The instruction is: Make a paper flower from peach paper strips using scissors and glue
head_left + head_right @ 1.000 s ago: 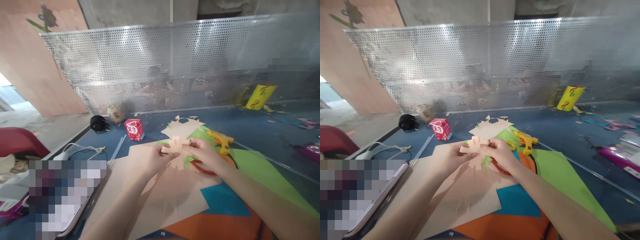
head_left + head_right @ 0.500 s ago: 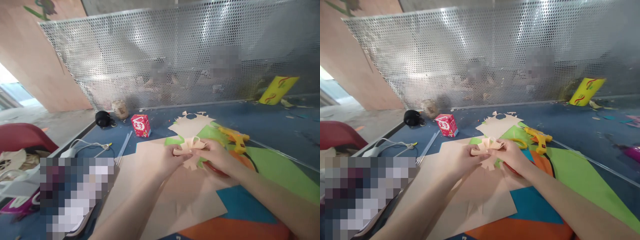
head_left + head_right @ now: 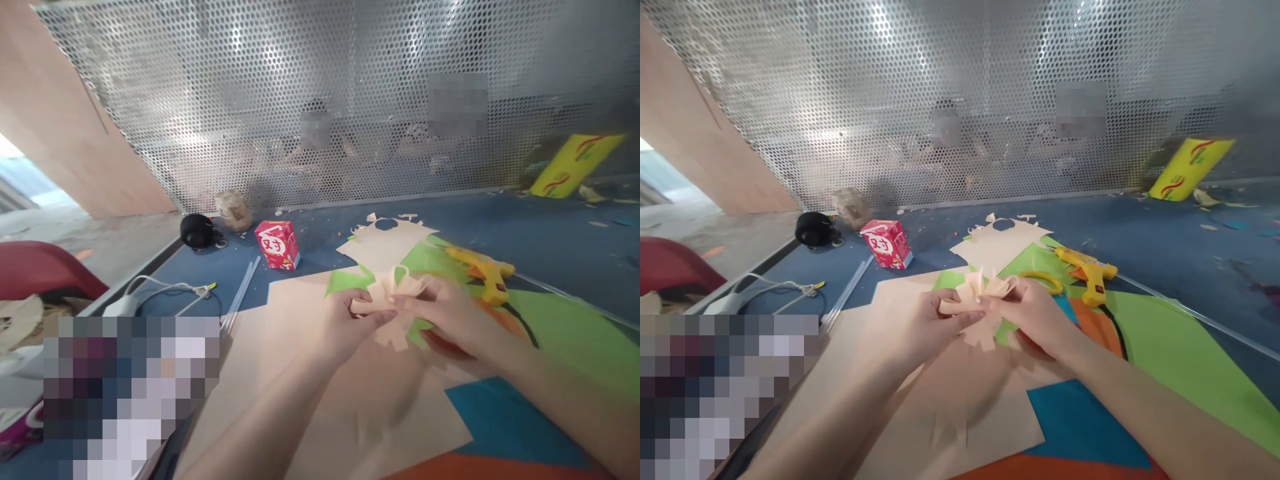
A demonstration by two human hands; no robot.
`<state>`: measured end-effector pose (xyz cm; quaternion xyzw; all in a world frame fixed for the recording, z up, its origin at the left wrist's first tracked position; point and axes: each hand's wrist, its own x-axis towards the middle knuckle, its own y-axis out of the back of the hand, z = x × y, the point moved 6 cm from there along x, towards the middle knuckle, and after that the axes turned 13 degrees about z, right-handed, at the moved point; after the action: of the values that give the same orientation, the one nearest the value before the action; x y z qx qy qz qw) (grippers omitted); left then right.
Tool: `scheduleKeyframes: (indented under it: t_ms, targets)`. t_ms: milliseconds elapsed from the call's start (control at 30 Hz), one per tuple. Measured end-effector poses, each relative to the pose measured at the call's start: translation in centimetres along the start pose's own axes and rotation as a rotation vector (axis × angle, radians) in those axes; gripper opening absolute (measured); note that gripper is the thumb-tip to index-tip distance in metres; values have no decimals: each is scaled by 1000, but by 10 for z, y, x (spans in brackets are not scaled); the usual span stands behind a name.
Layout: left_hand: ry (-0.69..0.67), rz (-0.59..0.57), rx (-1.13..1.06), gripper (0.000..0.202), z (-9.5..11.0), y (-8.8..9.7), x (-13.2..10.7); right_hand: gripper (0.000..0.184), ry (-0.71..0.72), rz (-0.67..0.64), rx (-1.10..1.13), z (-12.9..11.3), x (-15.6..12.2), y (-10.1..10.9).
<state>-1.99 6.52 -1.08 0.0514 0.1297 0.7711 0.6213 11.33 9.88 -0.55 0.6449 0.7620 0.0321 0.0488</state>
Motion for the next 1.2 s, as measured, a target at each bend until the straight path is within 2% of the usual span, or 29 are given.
scheduleKeyframes:
  t_ms: [67,167,300,467,767,867,1000,1133,1200]
  targets:
    - [42,31,-1,33,1,2,0,12,78,35,-97,-5,1,2]
    - [53,52,6,35,3,4,-1,16,48,27,-134,0,3,2]
    - [71,32,-19,32,-1,3,0,12,34,-1,-131,5,3,0]
    - [82,8,-77,26,-6,0,2,15,106,58,-198,-2,-1,4]
    - [57,-54,-156,13,-2,-3,1,13,130,26,-221,-9,-6,3]
    - [77,-15,-153,12,6,2,-1,14,92,21,-233,-7,-6,1]
    - [126,35,-78,20,12,8,-5,17,80,34,-219,-5,-4,2]
    - [89,-14,-152,14,2,1,-2,17,89,11,-178,-4,-4,1]
    - [69,-27,-219,18,-4,-3,0,19,75,8,-150,-5,-5,0]
